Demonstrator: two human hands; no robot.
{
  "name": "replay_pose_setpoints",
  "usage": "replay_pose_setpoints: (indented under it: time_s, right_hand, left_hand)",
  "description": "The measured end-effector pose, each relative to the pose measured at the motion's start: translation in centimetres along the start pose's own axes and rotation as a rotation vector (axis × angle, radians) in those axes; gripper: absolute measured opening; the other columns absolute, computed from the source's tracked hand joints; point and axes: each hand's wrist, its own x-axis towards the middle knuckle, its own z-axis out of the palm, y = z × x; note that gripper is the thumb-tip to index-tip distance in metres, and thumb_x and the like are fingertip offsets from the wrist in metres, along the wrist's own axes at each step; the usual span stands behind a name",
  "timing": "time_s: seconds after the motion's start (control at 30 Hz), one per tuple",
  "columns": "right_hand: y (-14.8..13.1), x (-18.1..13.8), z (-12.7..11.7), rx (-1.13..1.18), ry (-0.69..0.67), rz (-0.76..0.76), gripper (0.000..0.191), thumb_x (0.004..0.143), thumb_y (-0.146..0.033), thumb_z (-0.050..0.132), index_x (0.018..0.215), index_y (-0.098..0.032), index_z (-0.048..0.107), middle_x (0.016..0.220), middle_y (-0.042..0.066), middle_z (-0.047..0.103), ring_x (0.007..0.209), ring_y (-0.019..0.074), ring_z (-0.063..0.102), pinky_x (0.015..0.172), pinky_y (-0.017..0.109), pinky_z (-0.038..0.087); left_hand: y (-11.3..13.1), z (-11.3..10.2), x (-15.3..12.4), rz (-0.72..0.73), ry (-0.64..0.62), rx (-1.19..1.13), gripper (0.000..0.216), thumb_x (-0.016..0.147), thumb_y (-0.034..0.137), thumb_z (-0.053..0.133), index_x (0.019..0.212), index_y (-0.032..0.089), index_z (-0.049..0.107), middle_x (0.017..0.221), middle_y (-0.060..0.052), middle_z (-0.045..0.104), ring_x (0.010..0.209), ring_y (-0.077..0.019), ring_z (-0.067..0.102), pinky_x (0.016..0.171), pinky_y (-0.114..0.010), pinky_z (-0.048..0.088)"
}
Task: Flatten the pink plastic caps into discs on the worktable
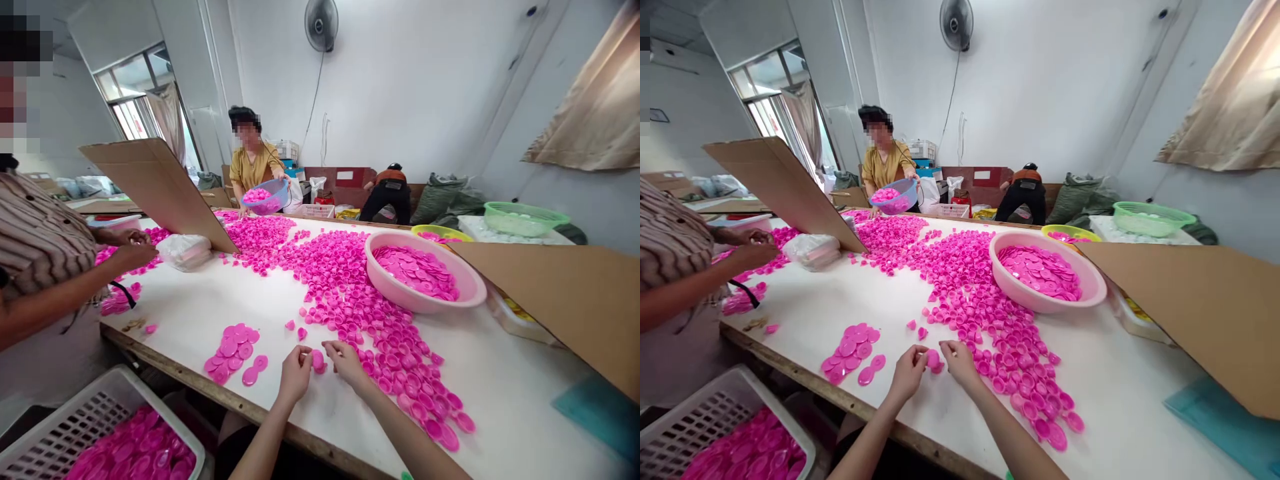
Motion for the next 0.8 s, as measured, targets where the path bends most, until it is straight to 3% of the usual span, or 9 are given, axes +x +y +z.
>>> replay_pose_setpoints:
  time_s: [0.1,0.27,0.37,0.53,0.63,0.8]
  right_hand:
    - [0.0,-0.2,0.3,-0.016,-0.109,0.092,0.03,0.075,-0.029,0.048,0.098,-0.013,0.059,0.072,0.004,0.063,0.042,0.0067,0.048,0.04,0.019,0.037]
    - [-0.5,-0.2,0.7,0.065,-0.152,0.284,0.008,0.072,-0.016,0.048,0.074,-0.012,0.055,0.051,0.0,0.057,0.04,0.008,0.05,0.039,0.018,0.039]
    - [-1.2,0.2,0.5,0.043,-0.196,0.355,0.007,0.069,-0.011,0.049,0.063,-0.014,0.049,0.044,0.0,0.055,0.04,0.0102,0.053,0.041,0.02,0.043]
    - [-0.3,2.1,-0.1,-0.101,-0.301,0.369,0.008,0.064,-0.013,0.052,0.058,-0.016,0.048,0.035,-0.001,0.051,0.037,0.0138,0.054,0.037,0.021,0.043]
    - [0.8,3.5,-0.6,-0.195,-0.408,0.35,0.003,0.06,-0.015,0.056,0.06,-0.015,0.053,0.037,0.0,0.054,0.036,0.0146,0.055,0.035,0.021,0.043]
    - [0.7,5.0,-1.1,-0.294,-0.5,0.326,0.008,0.052,-0.01,0.058,0.055,-0.015,0.054,0.044,-0.001,0.058,0.043,0.0126,0.058,0.039,0.017,0.043]
  left_hand:
    - [-0.5,1.2,0.2,-0.043,0.007,0.081,0.016,0.077,0.028,0.042,0.082,0.017,0.053,0.064,0.0,0.059,0.058,-0.0102,0.054,0.055,-0.02,0.036]
    - [-0.9,1.0,0.9,-0.024,-0.067,0.221,0.014,0.077,0.025,0.041,0.082,0.018,0.051,0.067,0.001,0.06,0.063,-0.0096,0.054,0.058,-0.019,0.036]
    - [-0.1,0.8,1.8,-0.033,-0.098,0.365,0.013,0.075,0.026,0.043,0.079,0.017,0.052,0.075,-0.001,0.059,0.069,-0.0108,0.053,0.06,-0.021,0.036]
    - [1.4,2.2,3.4,-0.032,0.058,0.547,0.021,0.08,0.027,0.035,0.092,0.017,0.05,0.099,-0.006,0.052,0.09,-0.0169,0.047,0.074,-0.027,0.033]
    - [1.4,3.3,4.0,-0.052,0.044,0.708,0.023,0.079,0.022,0.036,0.097,0.02,0.048,0.104,-0.005,0.048,0.098,-0.0194,0.042,0.078,-0.03,0.03]
    - [1.0,3.6,4.2,-0.065,-0.012,0.759,0.024,0.074,0.02,0.04,0.096,0.023,0.048,0.103,-0.004,0.045,0.097,-0.0209,0.038,0.079,-0.033,0.028]
